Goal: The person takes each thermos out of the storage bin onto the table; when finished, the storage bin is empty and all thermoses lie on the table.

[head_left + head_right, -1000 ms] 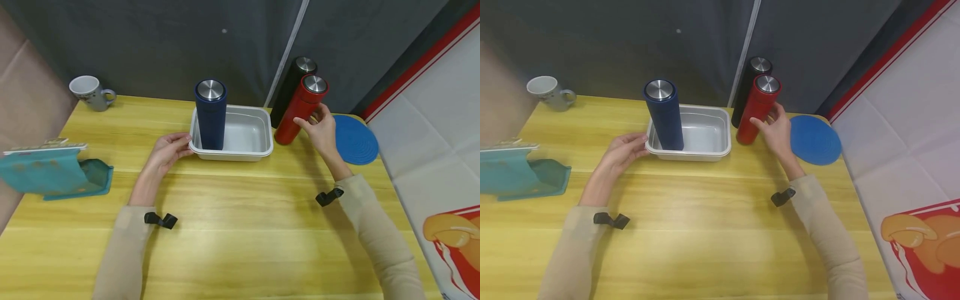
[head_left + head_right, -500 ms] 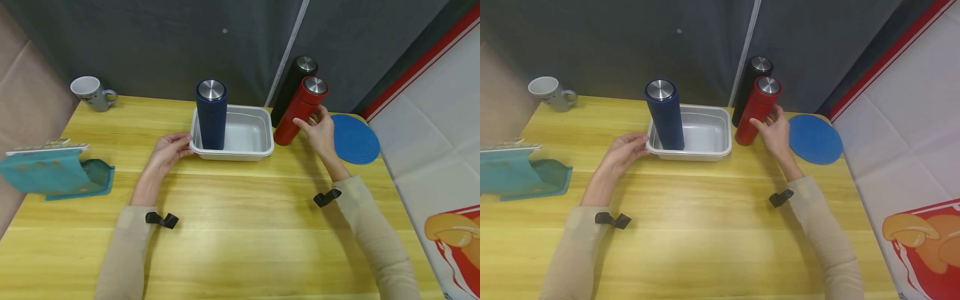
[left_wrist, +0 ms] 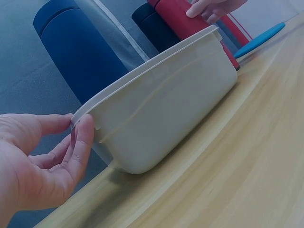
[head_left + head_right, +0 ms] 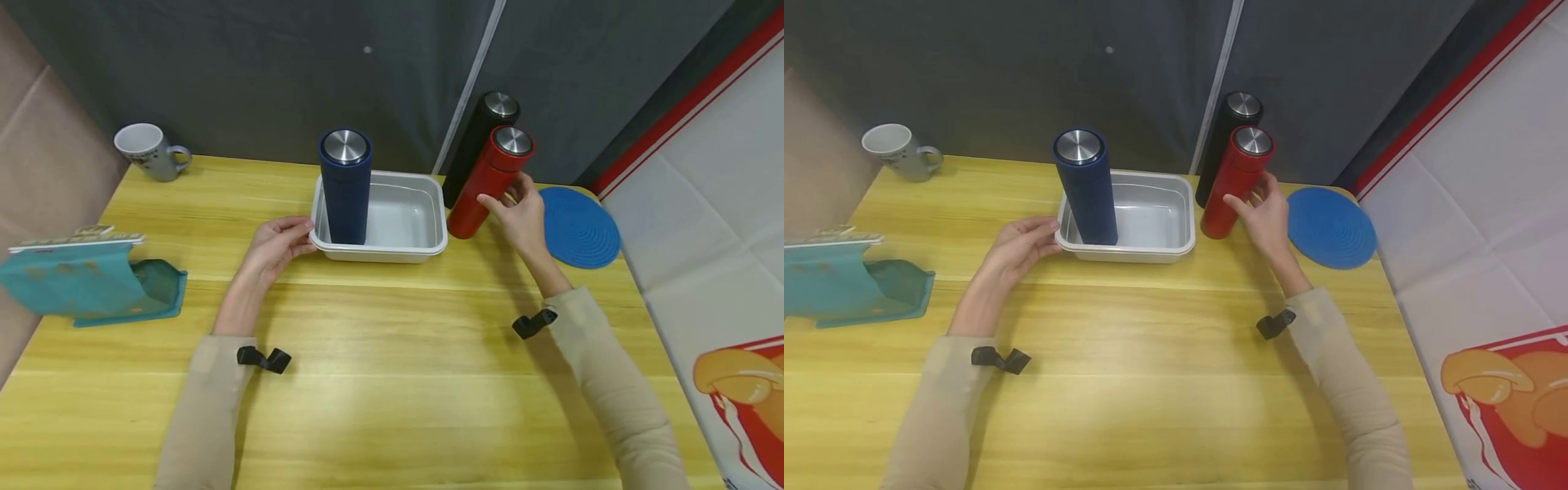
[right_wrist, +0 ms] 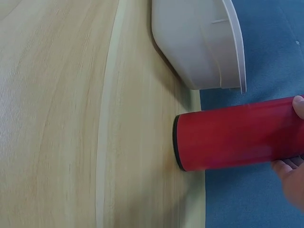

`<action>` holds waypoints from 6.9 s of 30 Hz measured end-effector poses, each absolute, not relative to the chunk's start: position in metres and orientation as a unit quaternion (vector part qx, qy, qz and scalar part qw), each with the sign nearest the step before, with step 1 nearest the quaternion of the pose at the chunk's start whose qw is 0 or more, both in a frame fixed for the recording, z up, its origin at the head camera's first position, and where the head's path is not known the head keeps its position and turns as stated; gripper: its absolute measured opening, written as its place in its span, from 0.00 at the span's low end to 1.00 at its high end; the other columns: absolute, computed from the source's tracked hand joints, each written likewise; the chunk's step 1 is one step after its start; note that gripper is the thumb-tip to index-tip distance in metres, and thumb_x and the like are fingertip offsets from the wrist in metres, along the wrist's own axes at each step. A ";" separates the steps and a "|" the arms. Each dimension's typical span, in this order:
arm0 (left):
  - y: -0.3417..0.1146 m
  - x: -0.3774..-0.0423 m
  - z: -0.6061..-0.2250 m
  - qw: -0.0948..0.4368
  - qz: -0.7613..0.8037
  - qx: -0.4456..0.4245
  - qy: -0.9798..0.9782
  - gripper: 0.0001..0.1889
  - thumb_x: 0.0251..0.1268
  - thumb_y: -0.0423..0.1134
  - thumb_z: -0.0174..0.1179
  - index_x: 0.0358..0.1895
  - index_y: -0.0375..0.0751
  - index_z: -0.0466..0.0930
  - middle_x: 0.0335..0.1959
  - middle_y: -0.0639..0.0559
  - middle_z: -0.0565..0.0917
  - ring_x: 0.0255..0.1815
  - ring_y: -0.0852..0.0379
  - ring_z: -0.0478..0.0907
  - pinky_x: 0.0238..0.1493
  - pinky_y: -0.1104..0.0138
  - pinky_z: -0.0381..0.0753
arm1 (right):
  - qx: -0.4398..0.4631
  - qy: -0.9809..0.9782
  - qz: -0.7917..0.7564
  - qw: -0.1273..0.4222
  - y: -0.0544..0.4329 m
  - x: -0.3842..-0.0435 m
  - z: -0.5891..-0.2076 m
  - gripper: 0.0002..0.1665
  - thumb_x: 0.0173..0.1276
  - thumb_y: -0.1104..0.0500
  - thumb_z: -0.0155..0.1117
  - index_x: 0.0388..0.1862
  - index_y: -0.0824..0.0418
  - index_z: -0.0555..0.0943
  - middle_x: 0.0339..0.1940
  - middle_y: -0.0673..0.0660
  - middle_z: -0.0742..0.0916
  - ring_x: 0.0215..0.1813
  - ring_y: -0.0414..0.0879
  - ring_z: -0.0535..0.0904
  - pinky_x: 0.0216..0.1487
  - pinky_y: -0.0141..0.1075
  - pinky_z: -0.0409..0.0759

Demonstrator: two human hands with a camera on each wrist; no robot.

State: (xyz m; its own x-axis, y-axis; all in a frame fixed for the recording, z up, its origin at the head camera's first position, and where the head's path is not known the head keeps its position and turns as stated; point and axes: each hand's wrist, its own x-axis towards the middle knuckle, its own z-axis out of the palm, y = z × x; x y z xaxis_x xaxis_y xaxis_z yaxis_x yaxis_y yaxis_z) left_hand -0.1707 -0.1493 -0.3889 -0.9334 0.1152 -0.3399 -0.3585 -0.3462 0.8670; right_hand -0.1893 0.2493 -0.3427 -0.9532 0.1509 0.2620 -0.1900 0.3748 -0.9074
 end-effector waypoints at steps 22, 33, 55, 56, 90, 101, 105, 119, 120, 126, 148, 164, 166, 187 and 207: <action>-0.156 -0.166 -0.390 0.158 0.816 -0.110 0.546 0.05 0.66 0.29 0.60 0.43 0.34 0.78 0.37 0.44 0.79 0.31 0.56 0.79 0.37 0.69 0.85 | 0.017 -0.789 0.595 0.151 0.231 -0.174 -0.334 0.37 0.58 0.68 0.72 0.64 0.71 0.67 0.60 0.66 0.76 0.61 0.53 0.75 0.64 0.40 0.73; -0.152 -0.166 -0.389 0.158 0.812 -0.113 0.550 0.10 0.66 0.30 0.61 0.48 0.32 0.76 0.40 0.44 0.78 0.33 0.56 0.79 0.39 0.69 0.85 | 0.025 -0.786 0.598 0.157 0.232 -0.170 -0.333 0.35 0.60 0.71 0.69 0.65 0.74 0.66 0.61 0.68 0.75 0.62 0.55 0.73 0.66 0.42 0.71; -0.150 -0.168 -0.392 0.155 0.828 -0.105 0.529 0.07 0.67 0.27 0.59 0.45 0.32 0.77 0.37 0.42 0.79 0.31 0.55 0.80 0.36 0.69 0.85 | 0.041 -0.747 0.638 0.183 0.246 -0.153 -0.357 0.33 0.59 0.77 0.66 0.64 0.73 0.68 0.58 0.68 0.78 0.59 0.57 0.75 0.66 0.57 0.66; -0.151 -0.168 -0.392 0.155 0.828 -0.104 0.529 0.07 0.67 0.28 0.59 0.46 0.31 0.76 0.38 0.42 0.78 0.31 0.55 0.80 0.36 0.69 0.85 | 0.046 -0.746 0.638 0.186 0.247 -0.152 -0.358 0.33 0.59 0.77 0.65 0.64 0.74 0.68 0.58 0.69 0.78 0.59 0.58 0.74 0.66 0.57 0.66; -0.152 -0.168 -0.390 0.156 0.831 -0.103 0.524 0.03 0.67 0.26 0.58 0.39 0.36 0.80 0.34 0.45 0.81 0.30 0.56 0.80 0.34 0.69 0.85 | 0.172 -0.737 0.645 0.102 0.231 -0.141 -0.371 0.35 0.58 0.80 0.65 0.64 0.74 0.67 0.58 0.72 0.77 0.59 0.53 0.75 0.64 0.45 0.72; -0.151 -0.168 -0.391 0.154 0.826 -0.103 0.533 0.03 0.67 0.27 0.59 0.41 0.34 0.78 0.34 0.44 0.80 0.30 0.56 0.80 0.35 0.69 0.85 | 0.186 -0.747 0.635 0.070 0.203 -0.151 -0.364 0.34 0.61 0.79 0.63 0.66 0.74 0.65 0.60 0.71 0.76 0.60 0.64 0.72 0.64 0.50 0.70; -0.150 -0.168 -0.392 0.152 0.827 -0.103 0.531 0.03 0.67 0.26 0.59 0.40 0.35 0.79 0.33 0.44 0.81 0.29 0.56 0.80 0.35 0.69 0.85 | 0.188 -0.745 0.637 0.061 0.191 -0.155 -0.361 0.32 0.63 0.76 0.62 0.66 0.72 0.65 0.60 0.68 0.77 0.61 0.63 0.72 0.65 0.46 0.70; -0.152 -0.168 -0.392 0.150 0.831 -0.102 0.526 0.03 0.67 0.26 0.58 0.39 0.35 0.80 0.33 0.44 0.81 0.29 0.56 0.80 0.34 0.69 0.85 | 0.221 -0.743 0.632 0.022 0.120 -0.164 -0.337 0.34 0.61 0.76 0.64 0.65 0.79 0.63 0.62 0.74 0.74 0.63 0.63 0.70 0.68 0.51 0.67; -0.151 -0.168 -0.392 0.149 0.831 -0.103 0.526 0.03 0.67 0.26 0.58 0.39 0.35 0.80 0.34 0.44 0.80 0.29 0.56 0.80 0.34 0.69 0.85 | 0.221 -0.744 0.631 0.017 0.115 -0.163 -0.335 0.34 0.62 0.76 0.65 0.65 0.79 0.63 0.62 0.74 0.74 0.64 0.63 0.70 0.68 0.51 0.66; -0.151 -0.169 -0.393 0.149 0.829 -0.103 0.529 0.03 0.67 0.26 0.58 0.40 0.34 0.79 0.34 0.44 0.80 0.29 0.56 0.80 0.35 0.69 0.85 | 0.211 -0.759 0.616 0.011 0.092 -0.163 -0.330 0.35 0.62 0.73 0.66 0.66 0.77 0.63 0.62 0.71 0.74 0.63 0.62 0.70 0.68 0.49 0.68; -0.151 -0.166 -0.390 0.154 0.824 -0.103 0.535 0.07 0.68 0.29 0.59 0.46 0.31 0.76 0.37 0.43 0.79 0.31 0.56 0.80 0.35 0.69 0.85 | 0.175 -0.801 0.573 0.009 0.061 -0.191 -0.362 0.47 0.57 0.57 0.76 0.70 0.66 0.62 0.64 0.60 0.75 0.64 0.48 0.72 0.66 0.34 0.70; -0.151 -0.168 -0.392 0.155 0.820 -0.103 0.541 0.04 0.67 0.29 0.59 0.42 0.34 0.79 0.37 0.44 0.79 0.31 0.56 0.80 0.35 0.69 0.85 | 0.153 -0.804 0.574 0.011 0.061 -0.190 -0.359 0.45 0.56 0.57 0.77 0.68 0.66 0.65 0.62 0.60 0.76 0.63 0.49 0.73 0.63 0.33 0.72; -0.152 -0.168 -0.391 0.153 0.819 -0.102 0.543 0.04 0.67 0.29 0.59 0.42 0.33 0.79 0.37 0.43 0.79 0.30 0.56 0.80 0.35 0.69 0.85 | 0.153 -0.800 0.580 0.011 0.061 -0.190 -0.358 0.45 0.56 0.58 0.77 0.68 0.67 0.65 0.62 0.61 0.76 0.63 0.49 0.73 0.64 0.33 0.72; -0.152 -0.168 -0.390 0.150 0.810 -0.094 0.559 0.13 0.68 0.28 0.58 0.52 0.26 0.73 0.37 0.41 0.80 0.31 0.56 0.80 0.37 0.69 0.85 | 0.155 -0.786 0.597 0.054 0.096 -0.201 -0.308 0.40 0.58 0.58 0.76 0.66 0.65 0.68 0.58 0.58 0.80 0.57 0.46 0.77 0.61 0.33 0.75; -0.151 -0.170 -0.389 0.154 0.808 -0.093 0.562 0.14 0.67 0.29 0.59 0.52 0.27 0.73 0.35 0.44 0.82 0.32 0.55 0.81 0.39 0.69 0.85 | 0.131 -0.777 0.603 0.122 0.153 -0.185 -0.276 0.37 0.57 0.63 0.75 0.64 0.63 0.71 0.57 0.59 0.81 0.56 0.49 0.78 0.60 0.37 0.77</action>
